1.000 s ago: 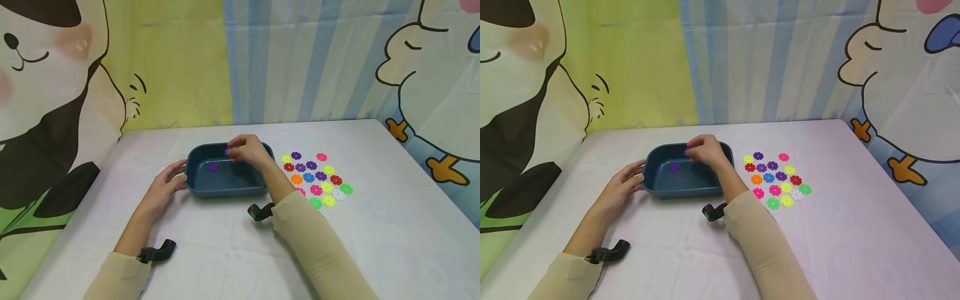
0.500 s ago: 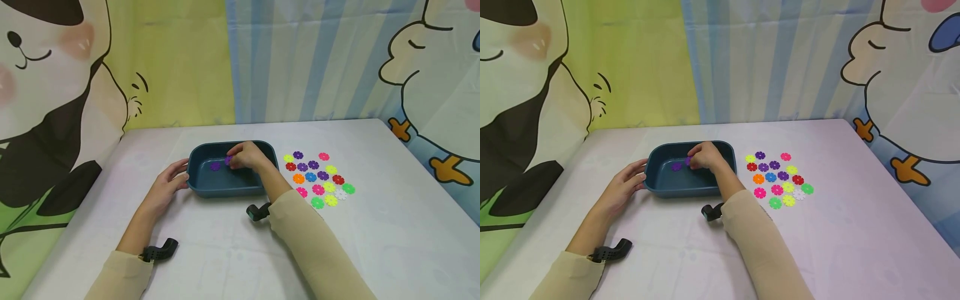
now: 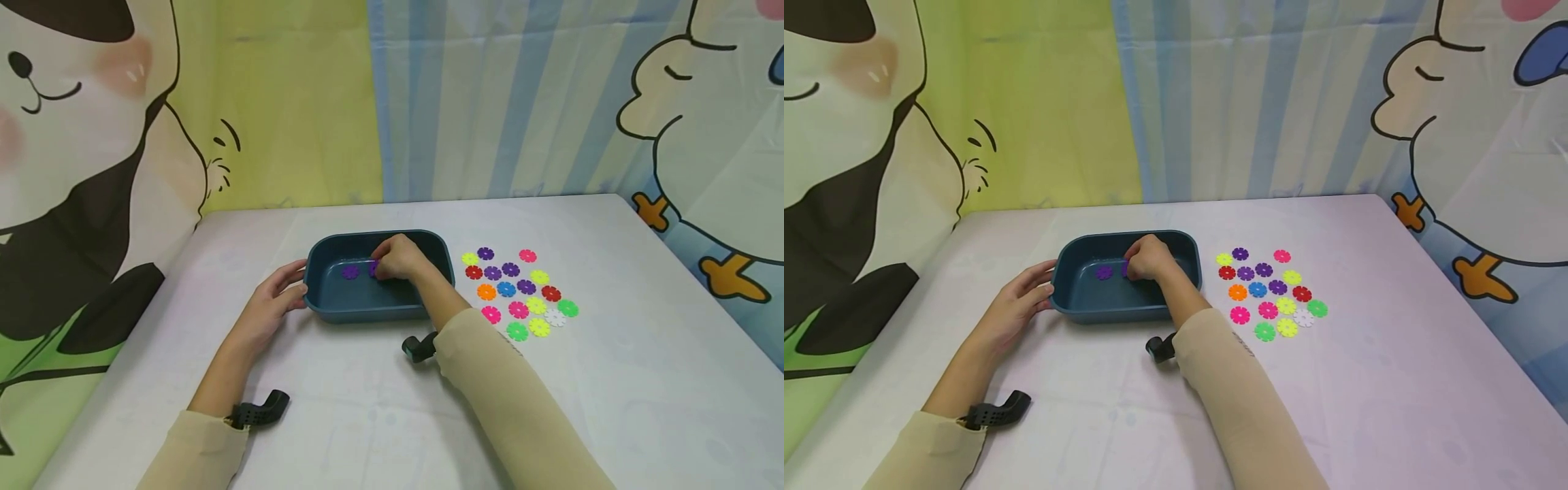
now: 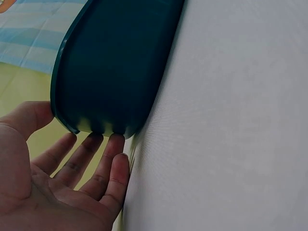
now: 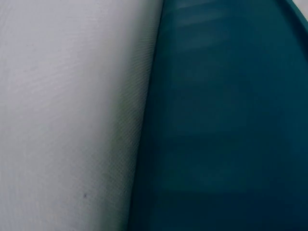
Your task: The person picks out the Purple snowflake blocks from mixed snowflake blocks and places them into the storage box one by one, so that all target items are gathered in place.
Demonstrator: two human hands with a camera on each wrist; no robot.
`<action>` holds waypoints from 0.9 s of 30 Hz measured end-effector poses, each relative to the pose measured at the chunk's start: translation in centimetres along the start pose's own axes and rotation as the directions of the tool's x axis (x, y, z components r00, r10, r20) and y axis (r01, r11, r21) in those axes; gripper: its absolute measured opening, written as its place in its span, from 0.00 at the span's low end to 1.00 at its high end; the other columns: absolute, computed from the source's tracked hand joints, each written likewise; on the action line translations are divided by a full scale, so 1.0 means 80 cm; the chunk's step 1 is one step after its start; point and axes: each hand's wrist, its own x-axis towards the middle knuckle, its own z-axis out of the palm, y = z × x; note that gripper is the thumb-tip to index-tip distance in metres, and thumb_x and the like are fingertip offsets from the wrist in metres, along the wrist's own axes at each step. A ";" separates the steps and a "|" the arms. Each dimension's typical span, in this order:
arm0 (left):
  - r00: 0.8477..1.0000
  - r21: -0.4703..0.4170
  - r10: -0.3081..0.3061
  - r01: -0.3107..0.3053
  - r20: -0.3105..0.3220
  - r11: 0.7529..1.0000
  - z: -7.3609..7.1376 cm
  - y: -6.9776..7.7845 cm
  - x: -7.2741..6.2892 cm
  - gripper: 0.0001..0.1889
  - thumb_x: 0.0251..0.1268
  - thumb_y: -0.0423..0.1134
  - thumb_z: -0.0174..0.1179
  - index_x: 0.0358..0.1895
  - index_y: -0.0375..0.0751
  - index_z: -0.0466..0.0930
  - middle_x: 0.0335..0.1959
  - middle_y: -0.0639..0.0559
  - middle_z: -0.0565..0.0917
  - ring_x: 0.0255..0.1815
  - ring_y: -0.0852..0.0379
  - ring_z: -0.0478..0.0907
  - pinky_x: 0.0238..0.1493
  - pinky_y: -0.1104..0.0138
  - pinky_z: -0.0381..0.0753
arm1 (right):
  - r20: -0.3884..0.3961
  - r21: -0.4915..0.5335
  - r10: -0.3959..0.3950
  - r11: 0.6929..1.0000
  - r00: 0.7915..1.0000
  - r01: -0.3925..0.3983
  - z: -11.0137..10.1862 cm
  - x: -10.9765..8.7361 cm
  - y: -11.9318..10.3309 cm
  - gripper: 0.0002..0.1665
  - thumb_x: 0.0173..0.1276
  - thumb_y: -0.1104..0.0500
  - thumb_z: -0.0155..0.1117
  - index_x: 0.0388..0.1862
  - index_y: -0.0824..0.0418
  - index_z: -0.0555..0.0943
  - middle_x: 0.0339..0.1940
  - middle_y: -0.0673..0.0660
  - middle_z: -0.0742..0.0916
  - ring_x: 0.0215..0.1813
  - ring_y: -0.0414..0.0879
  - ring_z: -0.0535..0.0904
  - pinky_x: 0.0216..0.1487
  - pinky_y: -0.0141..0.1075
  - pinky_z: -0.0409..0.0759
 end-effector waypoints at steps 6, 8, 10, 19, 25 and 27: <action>1.000 -0.007 0.000 0.000 -0.001 1.000 -0.002 -0.001 -0.002 0.30 0.81 0.43 0.54 0.81 0.47 0.61 0.77 0.41 0.69 0.57 0.59 0.80 0.55 0.71 0.83 | -0.032 -0.043 0.004 0.999 0.999 -0.005 0.003 0.001 -0.002 0.24 0.61 0.70 0.70 0.58 0.65 0.85 0.56 0.61 0.87 0.47 0.48 0.85 0.52 0.40 0.86; 1.000 -0.010 0.009 -0.009 0.002 1.000 -0.002 -0.002 -0.002 0.29 0.81 0.43 0.54 0.80 0.46 0.62 0.77 0.41 0.69 0.58 0.60 0.80 0.54 0.71 0.83 | -0.039 -0.053 -0.002 0.999 0.999 0.000 0.004 0.001 -0.002 0.24 0.61 0.70 0.70 0.58 0.65 0.85 0.55 0.61 0.87 0.46 0.49 0.86 0.50 0.39 0.87; 1.000 -0.013 0.019 -0.019 0.005 1.000 -0.003 -0.003 -0.002 0.29 0.81 0.42 0.54 0.80 0.46 0.62 0.76 0.40 0.69 0.58 0.60 0.80 0.54 0.71 0.84 | -0.050 -0.075 -0.014 0.997 0.999 0.010 0.004 0.001 -0.002 0.23 0.61 0.70 0.71 0.57 0.64 0.85 0.54 0.60 0.87 0.46 0.49 0.85 0.50 0.39 0.86; 1.000 -0.028 0.013 -0.013 0.011 1.000 -0.003 -0.004 -0.001 0.29 0.81 0.43 0.55 0.80 0.48 0.62 0.77 0.42 0.69 0.60 0.60 0.80 0.56 0.69 0.84 | -0.021 0.143 -0.026 0.989 0.999 0.029 -0.002 -0.005 -0.002 0.22 0.70 0.70 0.57 0.62 0.68 0.81 0.50 0.63 0.84 0.41 0.50 0.83 0.51 0.44 0.89; 1.000 -0.042 0.011 -0.010 0.015 0.999 -0.001 -0.003 0.000 0.29 0.81 0.43 0.55 0.80 0.47 0.62 0.77 0.42 0.69 0.59 0.61 0.79 0.56 0.69 0.84 | 0.021 0.229 -0.037 0.973 0.999 0.032 -0.005 -0.009 -0.005 0.24 0.74 0.68 0.50 0.66 0.70 0.78 0.55 0.63 0.81 0.48 0.54 0.81 0.56 0.47 0.87; 1.000 -0.043 0.014 -0.014 0.017 0.999 -0.002 -0.003 0.000 0.29 0.81 0.43 0.55 0.80 0.46 0.62 0.77 0.42 0.69 0.59 0.62 0.79 0.56 0.69 0.84 | 0.025 0.213 -0.050 0.976 0.998 0.043 -0.005 -0.010 -0.005 0.24 0.73 0.67 0.50 0.66 0.70 0.78 0.59 0.63 0.81 0.51 0.55 0.82 0.57 0.46 0.86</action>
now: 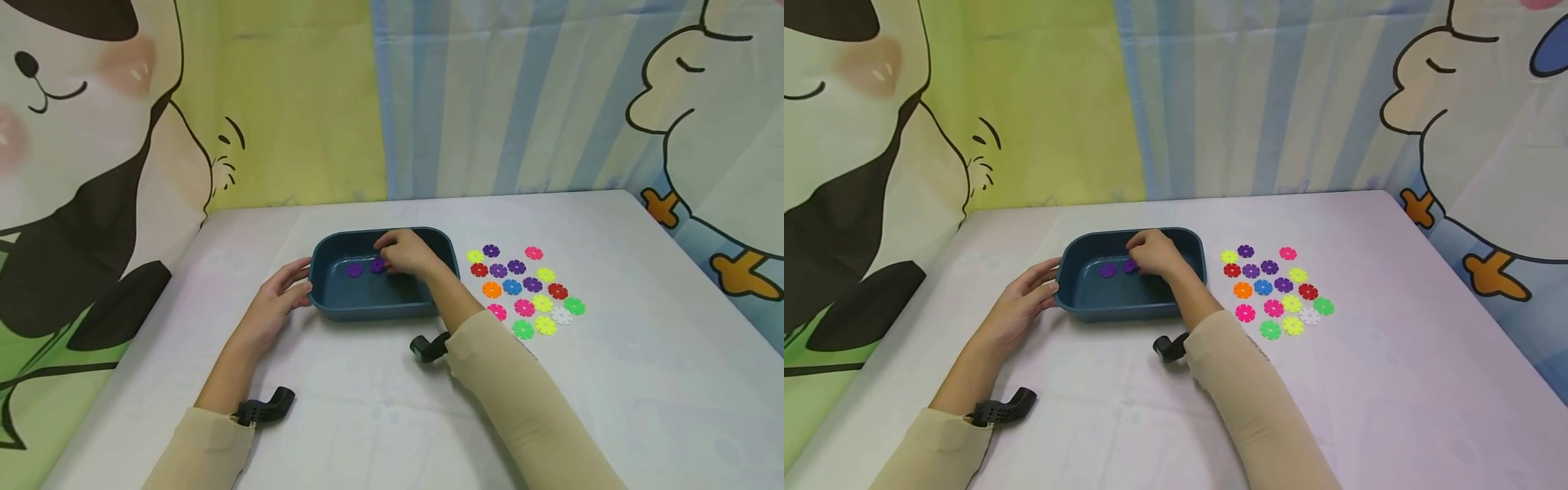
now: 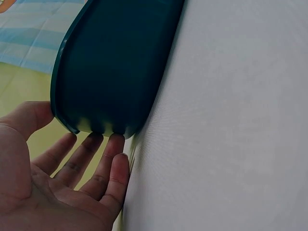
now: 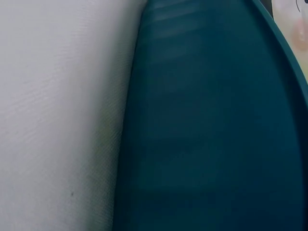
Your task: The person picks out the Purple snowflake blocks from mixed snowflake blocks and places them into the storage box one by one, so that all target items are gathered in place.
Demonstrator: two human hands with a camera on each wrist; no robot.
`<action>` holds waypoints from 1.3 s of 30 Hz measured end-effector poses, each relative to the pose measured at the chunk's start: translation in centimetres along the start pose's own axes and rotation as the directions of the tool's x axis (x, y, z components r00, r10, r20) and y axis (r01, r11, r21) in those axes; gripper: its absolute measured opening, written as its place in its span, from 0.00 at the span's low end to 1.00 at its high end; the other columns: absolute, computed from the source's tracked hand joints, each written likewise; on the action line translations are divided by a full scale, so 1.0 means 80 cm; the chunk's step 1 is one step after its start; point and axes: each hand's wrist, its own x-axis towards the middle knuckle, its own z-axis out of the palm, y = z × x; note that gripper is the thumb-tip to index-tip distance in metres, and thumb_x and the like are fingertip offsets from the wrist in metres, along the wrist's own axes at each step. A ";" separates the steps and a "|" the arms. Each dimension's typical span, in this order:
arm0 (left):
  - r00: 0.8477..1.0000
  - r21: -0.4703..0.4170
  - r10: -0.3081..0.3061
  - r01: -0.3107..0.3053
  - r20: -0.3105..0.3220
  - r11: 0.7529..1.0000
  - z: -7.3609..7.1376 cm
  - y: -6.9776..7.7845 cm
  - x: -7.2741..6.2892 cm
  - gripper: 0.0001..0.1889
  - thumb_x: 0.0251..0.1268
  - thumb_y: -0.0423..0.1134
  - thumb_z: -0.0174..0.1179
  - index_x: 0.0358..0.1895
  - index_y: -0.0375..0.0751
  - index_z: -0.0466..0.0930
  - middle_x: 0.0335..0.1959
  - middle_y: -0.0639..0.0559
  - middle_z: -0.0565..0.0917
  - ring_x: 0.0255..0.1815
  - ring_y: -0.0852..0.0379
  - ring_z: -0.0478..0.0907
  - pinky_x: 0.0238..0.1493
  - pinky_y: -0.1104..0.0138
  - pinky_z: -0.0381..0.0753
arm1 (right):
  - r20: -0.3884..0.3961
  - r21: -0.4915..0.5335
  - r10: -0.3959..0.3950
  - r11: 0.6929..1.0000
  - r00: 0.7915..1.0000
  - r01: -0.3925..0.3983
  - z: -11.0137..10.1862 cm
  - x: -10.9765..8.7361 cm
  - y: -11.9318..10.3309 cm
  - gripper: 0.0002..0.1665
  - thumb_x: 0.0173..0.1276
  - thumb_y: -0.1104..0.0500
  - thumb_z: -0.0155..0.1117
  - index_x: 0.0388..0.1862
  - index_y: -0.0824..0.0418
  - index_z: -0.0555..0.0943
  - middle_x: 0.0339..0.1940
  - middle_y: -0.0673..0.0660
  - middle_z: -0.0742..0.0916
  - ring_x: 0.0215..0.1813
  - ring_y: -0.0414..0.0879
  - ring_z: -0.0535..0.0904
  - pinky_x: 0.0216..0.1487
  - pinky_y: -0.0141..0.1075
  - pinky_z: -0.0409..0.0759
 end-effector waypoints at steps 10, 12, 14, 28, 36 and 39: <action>1.000 0.001 -0.012 0.012 -0.005 1.000 0.001 0.001 -0.001 0.30 0.81 0.44 0.55 0.80 0.47 0.62 0.77 0.42 0.69 0.58 0.62 0.79 0.56 0.69 0.83 | -0.005 -0.132 -0.043 0.990 0.999 0.042 -0.002 -0.006 0.000 0.25 0.73 0.65 0.51 0.66 0.65 0.80 0.66 0.61 0.81 0.50 0.48 0.78 0.54 0.42 0.85; 1.000 0.004 -0.015 0.015 -0.007 1.000 0.001 0.001 -0.001 0.30 0.81 0.44 0.55 0.80 0.47 0.62 0.77 0.43 0.69 0.58 0.62 0.80 0.56 0.69 0.83 | 0.000 -0.129 -0.045 0.991 0.999 0.044 -0.003 -0.008 0.000 0.25 0.74 0.65 0.51 0.66 0.66 0.80 0.65 0.62 0.81 0.50 0.48 0.78 0.56 0.44 0.85; 1.000 0.007 -0.017 0.017 -0.009 1.000 0.001 0.001 -0.001 0.30 0.80 0.44 0.55 0.80 0.48 0.62 0.77 0.43 0.69 0.57 0.62 0.80 0.56 0.69 0.83 | 0.007 -0.105 -0.040 0.994 0.999 0.040 -0.004 -0.010 0.000 0.24 0.75 0.64 0.51 0.67 0.66 0.79 0.66 0.62 0.81 0.53 0.50 0.79 0.59 0.45 0.84; 1.000 0.022 -0.022 0.022 -0.014 1.000 0.001 0.000 0.000 0.29 0.81 0.43 0.55 0.80 0.48 0.62 0.77 0.43 0.70 0.57 0.61 0.80 0.56 0.70 0.83 | 0.078 0.184 -0.013 0.983 0.997 -0.002 -0.025 -0.023 0.001 0.24 0.79 0.58 0.55 0.70 0.63 0.76 0.70 0.67 0.79 0.68 0.62 0.79 0.62 0.53 0.84; 1.000 0.024 -0.014 0.014 -0.011 1.000 0.000 0.000 0.000 0.29 0.81 0.44 0.55 0.80 0.48 0.62 0.77 0.43 0.70 0.56 0.61 0.81 0.56 0.69 0.84 | 0.102 0.291 -0.081 0.956 0.991 0.048 -0.038 -0.038 0.003 0.21 0.82 0.56 0.55 0.69 0.60 0.77 0.71 0.67 0.78 0.69 0.62 0.79 0.65 0.54 0.81; 1.000 0.023 -0.017 0.018 -0.011 1.000 0.000 0.001 0.001 0.29 0.81 0.43 0.55 0.80 0.48 0.62 0.77 0.43 0.70 0.56 0.60 0.81 0.56 0.69 0.84 | 0.096 0.334 -0.101 0.941 0.990 0.064 -0.044 -0.044 0.004 0.21 0.82 0.56 0.56 0.68 0.61 0.77 0.70 0.67 0.79 0.69 0.61 0.79 0.65 0.53 0.82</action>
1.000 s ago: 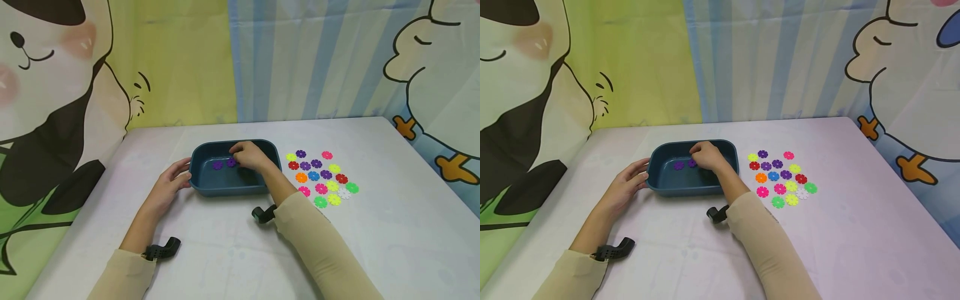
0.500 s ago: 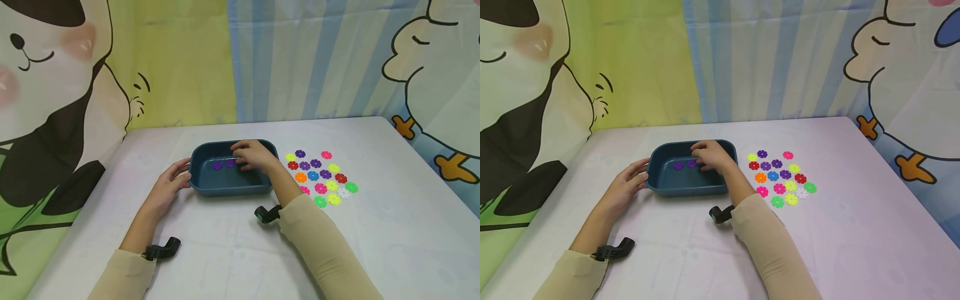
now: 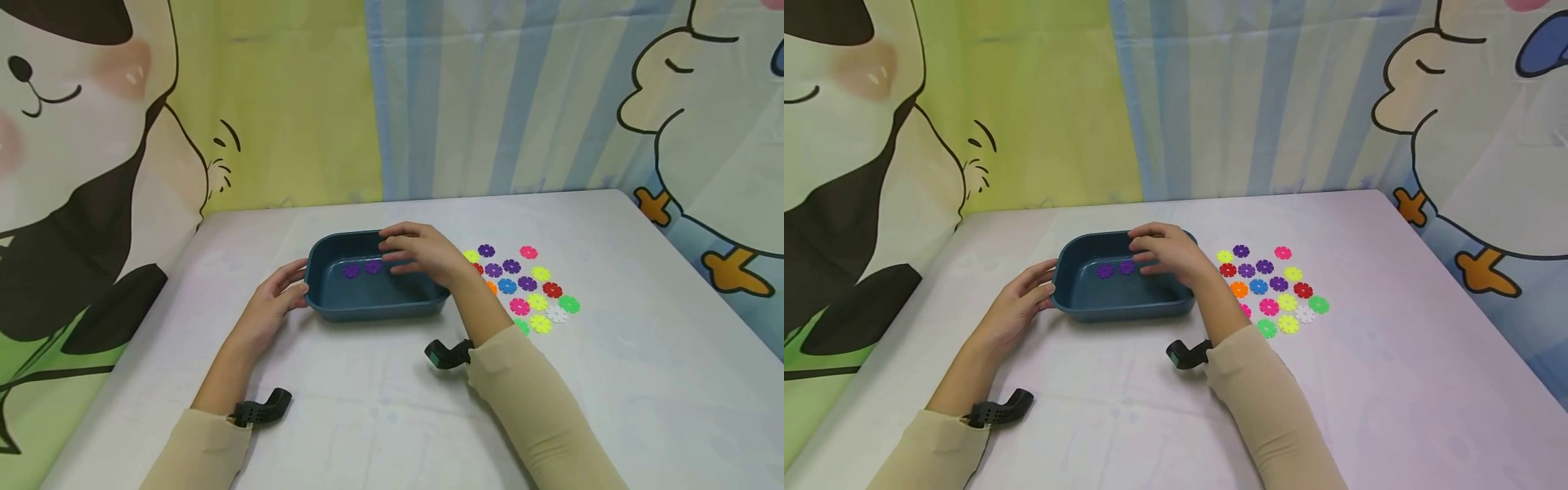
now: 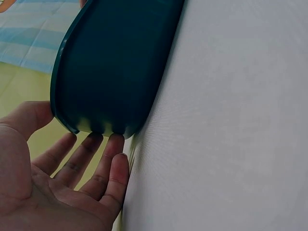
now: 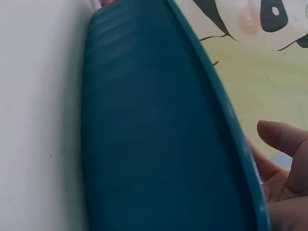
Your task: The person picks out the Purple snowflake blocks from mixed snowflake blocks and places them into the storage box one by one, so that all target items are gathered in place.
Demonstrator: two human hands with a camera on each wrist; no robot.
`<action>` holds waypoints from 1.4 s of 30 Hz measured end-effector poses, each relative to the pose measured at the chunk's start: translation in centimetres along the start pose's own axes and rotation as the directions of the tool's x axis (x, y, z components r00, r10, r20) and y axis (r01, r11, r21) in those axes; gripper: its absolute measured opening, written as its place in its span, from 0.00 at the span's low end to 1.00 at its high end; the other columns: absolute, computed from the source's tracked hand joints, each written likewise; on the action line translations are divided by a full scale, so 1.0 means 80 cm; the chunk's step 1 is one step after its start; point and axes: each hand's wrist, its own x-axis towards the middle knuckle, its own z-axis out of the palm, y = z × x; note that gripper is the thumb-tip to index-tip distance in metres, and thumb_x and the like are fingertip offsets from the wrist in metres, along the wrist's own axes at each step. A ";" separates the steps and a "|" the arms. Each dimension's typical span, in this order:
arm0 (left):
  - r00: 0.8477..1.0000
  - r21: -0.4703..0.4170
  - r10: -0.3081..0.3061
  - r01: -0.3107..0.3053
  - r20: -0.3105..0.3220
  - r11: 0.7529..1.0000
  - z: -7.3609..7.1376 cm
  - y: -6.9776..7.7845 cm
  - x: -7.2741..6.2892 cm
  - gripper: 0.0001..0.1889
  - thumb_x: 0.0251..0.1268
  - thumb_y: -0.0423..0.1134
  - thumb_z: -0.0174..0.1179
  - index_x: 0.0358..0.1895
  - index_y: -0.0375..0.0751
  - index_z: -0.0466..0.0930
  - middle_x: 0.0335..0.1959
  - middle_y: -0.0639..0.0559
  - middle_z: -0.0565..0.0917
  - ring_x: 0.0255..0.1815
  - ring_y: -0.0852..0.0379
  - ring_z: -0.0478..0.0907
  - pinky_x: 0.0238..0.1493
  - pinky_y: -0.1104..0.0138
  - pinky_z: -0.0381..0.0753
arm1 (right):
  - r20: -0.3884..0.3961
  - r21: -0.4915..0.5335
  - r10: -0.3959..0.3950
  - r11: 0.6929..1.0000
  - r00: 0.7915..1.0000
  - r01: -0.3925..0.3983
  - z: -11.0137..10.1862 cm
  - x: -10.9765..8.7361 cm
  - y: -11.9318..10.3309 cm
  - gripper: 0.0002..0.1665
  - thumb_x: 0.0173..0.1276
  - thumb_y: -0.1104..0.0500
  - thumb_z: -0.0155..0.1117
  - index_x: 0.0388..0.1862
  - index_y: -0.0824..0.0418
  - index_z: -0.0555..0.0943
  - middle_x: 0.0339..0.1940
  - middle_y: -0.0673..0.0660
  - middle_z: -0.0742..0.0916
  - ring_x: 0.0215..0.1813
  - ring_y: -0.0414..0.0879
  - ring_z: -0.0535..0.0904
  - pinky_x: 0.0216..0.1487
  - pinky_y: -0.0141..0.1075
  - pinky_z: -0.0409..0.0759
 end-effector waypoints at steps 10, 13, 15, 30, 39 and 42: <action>1.000 0.000 0.000 0.000 0.004 1.000 0.001 -0.001 0.001 0.29 0.81 0.43 0.55 0.80 0.47 0.62 0.77 0.42 0.69 0.57 0.62 0.80 0.55 0.70 0.84 | -0.042 0.058 -0.050 0.997 0.998 0.053 -0.025 -0.028 -0.010 0.21 0.83 0.53 0.55 0.67 0.61 0.77 0.64 0.63 0.84 0.69 0.63 0.79 0.61 0.47 0.85; 1.000 0.000 0.005 -0.005 0.005 1.000 0.000 0.000 0.001 0.30 0.81 0.44 0.55 0.80 0.47 0.61 0.77 0.42 0.69 0.57 0.63 0.80 0.55 0.71 0.84 | -0.059 0.049 -0.064 0.997 0.996 0.067 -0.034 -0.034 -0.012 0.22 0.83 0.52 0.55 0.68 0.59 0.77 0.65 0.62 0.84 0.69 0.61 0.79 0.62 0.46 0.84; 1.000 -0.003 0.008 -0.008 0.008 1.000 0.000 0.000 0.001 0.30 0.81 0.43 0.55 0.80 0.46 0.61 0.77 0.42 0.69 0.56 0.64 0.80 0.55 0.71 0.84 | -0.073 0.041 -0.073 0.996 0.995 0.076 -0.040 -0.039 -0.013 0.22 0.82 0.51 0.55 0.69 0.59 0.76 0.66 0.63 0.83 0.69 0.61 0.80 0.63 0.46 0.84; 1.000 0.001 -0.007 0.007 0.004 1.000 0.000 0.002 0.000 0.31 0.81 0.46 0.55 0.81 0.49 0.61 0.78 0.43 0.68 0.54 0.64 0.81 0.55 0.72 0.83 | -0.227 0.034 -0.040 0.998 0.973 0.049 -0.092 -0.052 -0.007 0.26 0.81 0.49 0.56 0.72 0.58 0.73 0.68 0.61 0.82 0.69 0.59 0.80 0.62 0.44 0.84; 1.000 0.008 0.007 -0.007 0.009 1.000 -0.001 0.003 -0.002 0.30 0.81 0.44 0.54 0.81 0.47 0.60 0.77 0.41 0.68 0.54 0.63 0.82 0.55 0.73 0.83 | -0.318 0.092 -0.023 0.994 0.948 0.055 -0.118 -0.056 -0.003 0.27 0.79 0.47 0.59 0.72 0.56 0.74 0.70 0.61 0.81 0.68 0.54 0.81 0.56 0.41 0.86; 1.000 0.008 0.007 -0.007 0.020 1.000 -0.002 0.003 -0.001 0.30 0.82 0.44 0.54 0.81 0.47 0.60 0.77 0.40 0.68 0.54 0.63 0.82 0.55 0.73 0.83 | -0.351 0.110 -0.008 0.993 0.936 0.050 -0.126 -0.060 0.000 0.28 0.79 0.46 0.60 0.72 0.55 0.75 0.69 0.60 0.81 0.67 0.53 0.82 0.56 0.40 0.86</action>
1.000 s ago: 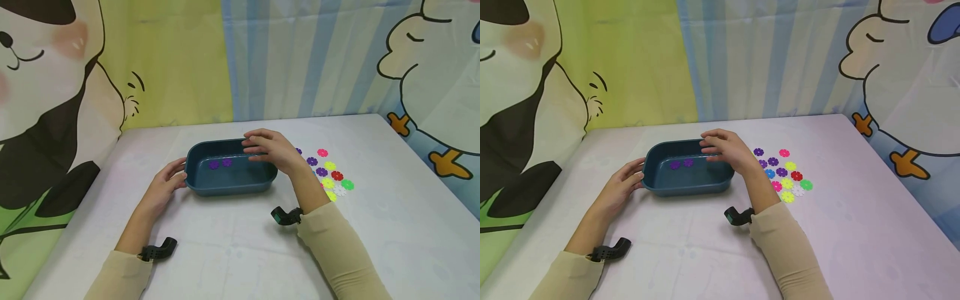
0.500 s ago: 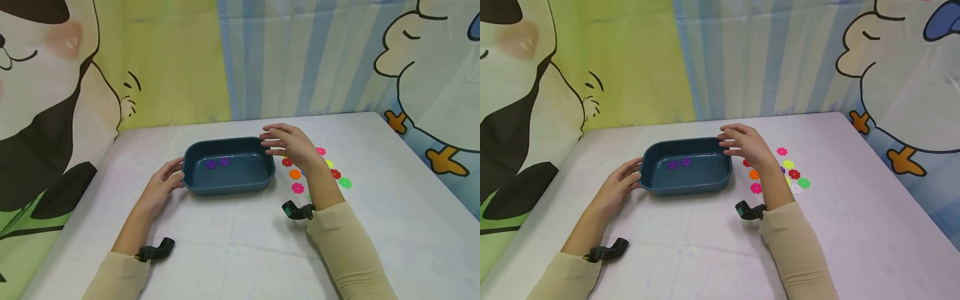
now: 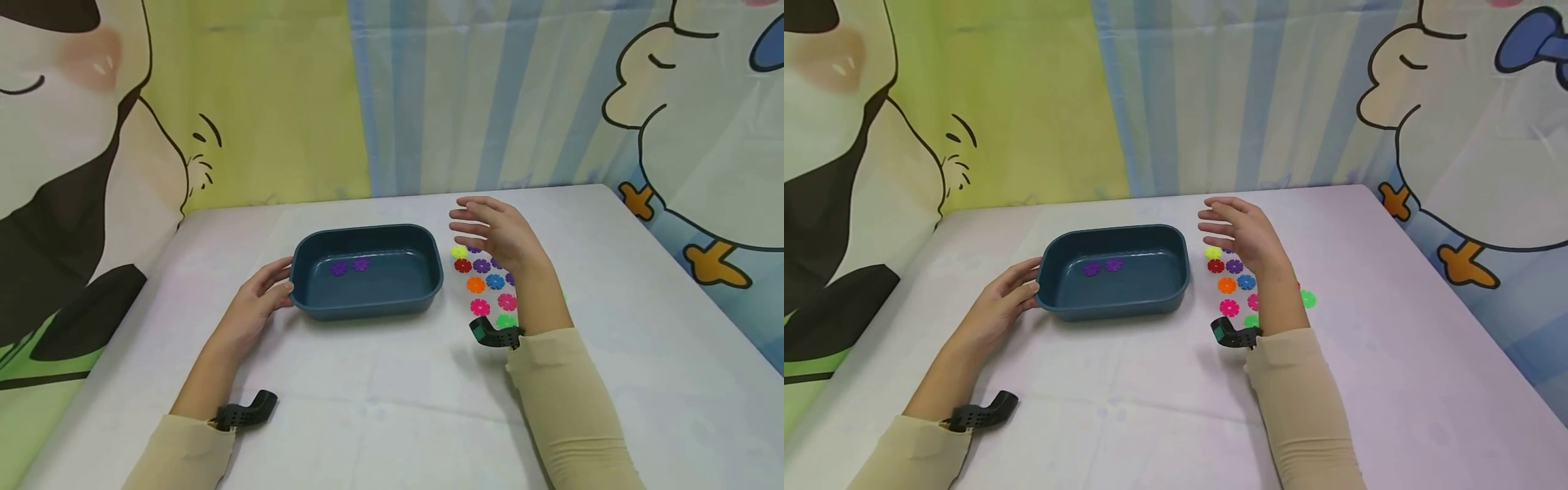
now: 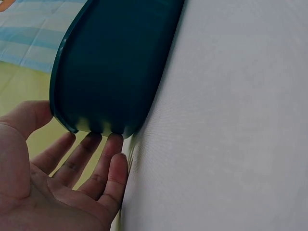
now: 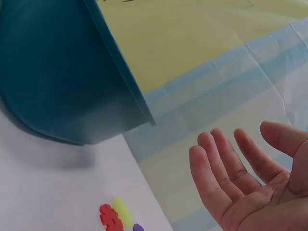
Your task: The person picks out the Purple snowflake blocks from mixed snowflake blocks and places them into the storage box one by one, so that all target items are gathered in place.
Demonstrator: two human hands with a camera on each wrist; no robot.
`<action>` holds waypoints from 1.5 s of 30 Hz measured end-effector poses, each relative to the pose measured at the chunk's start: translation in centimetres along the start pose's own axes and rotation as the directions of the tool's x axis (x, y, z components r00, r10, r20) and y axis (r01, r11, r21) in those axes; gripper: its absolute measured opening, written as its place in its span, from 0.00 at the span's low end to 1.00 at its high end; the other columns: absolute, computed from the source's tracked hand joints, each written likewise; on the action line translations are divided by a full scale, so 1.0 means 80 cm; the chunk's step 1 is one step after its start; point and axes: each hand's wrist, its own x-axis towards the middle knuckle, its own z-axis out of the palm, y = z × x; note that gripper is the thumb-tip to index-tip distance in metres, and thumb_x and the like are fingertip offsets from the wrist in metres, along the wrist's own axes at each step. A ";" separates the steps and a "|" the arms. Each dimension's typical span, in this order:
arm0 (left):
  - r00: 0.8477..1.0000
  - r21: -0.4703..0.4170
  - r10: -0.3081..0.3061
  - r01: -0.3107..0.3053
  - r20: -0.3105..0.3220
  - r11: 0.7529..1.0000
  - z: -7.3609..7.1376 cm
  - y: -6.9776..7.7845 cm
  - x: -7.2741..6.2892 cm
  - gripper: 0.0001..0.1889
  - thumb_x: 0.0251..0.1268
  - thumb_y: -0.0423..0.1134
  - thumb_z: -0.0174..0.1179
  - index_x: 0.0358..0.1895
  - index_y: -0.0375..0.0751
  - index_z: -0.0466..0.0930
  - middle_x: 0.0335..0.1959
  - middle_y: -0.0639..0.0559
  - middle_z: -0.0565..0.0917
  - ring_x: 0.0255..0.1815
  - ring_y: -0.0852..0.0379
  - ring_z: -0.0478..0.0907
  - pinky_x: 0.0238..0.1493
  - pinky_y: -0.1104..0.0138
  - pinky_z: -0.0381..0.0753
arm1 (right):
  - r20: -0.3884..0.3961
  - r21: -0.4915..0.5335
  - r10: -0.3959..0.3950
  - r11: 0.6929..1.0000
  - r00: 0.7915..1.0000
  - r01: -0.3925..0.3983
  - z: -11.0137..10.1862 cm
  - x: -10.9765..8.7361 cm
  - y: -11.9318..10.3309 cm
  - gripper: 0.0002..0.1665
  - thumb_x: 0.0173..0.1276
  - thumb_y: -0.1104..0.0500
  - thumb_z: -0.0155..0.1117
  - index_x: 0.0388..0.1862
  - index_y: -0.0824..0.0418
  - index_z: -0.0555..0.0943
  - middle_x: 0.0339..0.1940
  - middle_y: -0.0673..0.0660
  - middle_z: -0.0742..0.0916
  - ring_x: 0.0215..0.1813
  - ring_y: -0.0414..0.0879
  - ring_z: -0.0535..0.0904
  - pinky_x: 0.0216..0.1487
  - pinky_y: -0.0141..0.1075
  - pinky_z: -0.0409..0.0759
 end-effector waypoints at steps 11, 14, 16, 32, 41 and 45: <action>1.000 0.008 0.008 -0.008 0.009 1.000 -0.004 -0.001 0.000 0.31 0.81 0.46 0.54 0.81 0.46 0.59 0.78 0.39 0.67 0.52 0.66 0.82 0.54 0.73 0.83 | -0.112 -0.033 0.035 0.999 0.993 -0.039 -0.024 0.007 0.015 0.32 0.75 0.47 0.65 0.74 0.54 0.73 0.70 0.57 0.80 0.68 0.52 0.81 0.59 0.36 0.84; 1.000 0.006 0.010 -0.010 0.012 1.000 -0.003 -0.001 0.001 0.31 0.81 0.46 0.54 0.81 0.46 0.59 0.78 0.39 0.67 0.53 0.66 0.82 0.54 0.73 0.83 | -0.142 -0.047 0.049 0.997 0.989 -0.056 -0.028 0.011 0.022 0.34 0.74 0.46 0.66 0.75 0.55 0.72 0.71 0.58 0.79 0.68 0.52 0.81 0.58 0.34 0.84; 1.000 0.006 0.011 -0.011 0.011 1.000 -0.003 -0.001 0.002 0.31 0.81 0.47 0.54 0.81 0.46 0.59 0.78 0.39 0.67 0.53 0.66 0.81 0.54 0.73 0.83 | -0.153 -0.049 0.057 0.997 0.987 -0.065 -0.031 0.013 0.026 0.34 0.75 0.46 0.66 0.75 0.56 0.72 0.71 0.58 0.79 0.69 0.52 0.81 0.58 0.33 0.84; 1.000 0.002 0.009 -0.009 0.005 1.000 0.000 0.000 0.003 0.31 0.81 0.47 0.55 0.81 0.46 0.60 0.77 0.39 0.67 0.55 0.66 0.80 0.54 0.73 0.84 | -0.268 -0.259 0.024 0.961 0.963 -0.096 -0.044 0.022 0.052 0.27 0.80 0.54 0.58 0.73 0.61 0.73 0.69 0.61 0.79 0.65 0.54 0.82 0.67 0.39 0.80; 1.000 0.002 0.010 -0.010 0.007 1.000 -0.001 0.001 0.002 0.31 0.81 0.46 0.54 0.81 0.46 0.59 0.77 0.38 0.67 0.54 0.66 0.81 0.53 0.74 0.83 | -0.282 -0.474 -0.026 0.873 0.959 -0.115 -0.037 0.021 0.051 0.27 0.76 0.58 0.64 0.71 0.60 0.76 0.64 0.65 0.81 0.53 0.58 0.86 0.65 0.45 0.82; 1.000 0.007 -0.003 0.003 0.006 1.000 -0.001 0.001 0.002 0.31 0.81 0.47 0.55 0.82 0.47 0.59 0.78 0.39 0.67 0.54 0.66 0.81 0.53 0.74 0.83 | -0.278 -0.521 0.016 0.838 0.960 -0.165 -0.036 0.024 0.051 0.27 0.75 0.58 0.66 0.71 0.59 0.75 0.63 0.64 0.81 0.44 0.52 0.86 0.51 0.35 0.87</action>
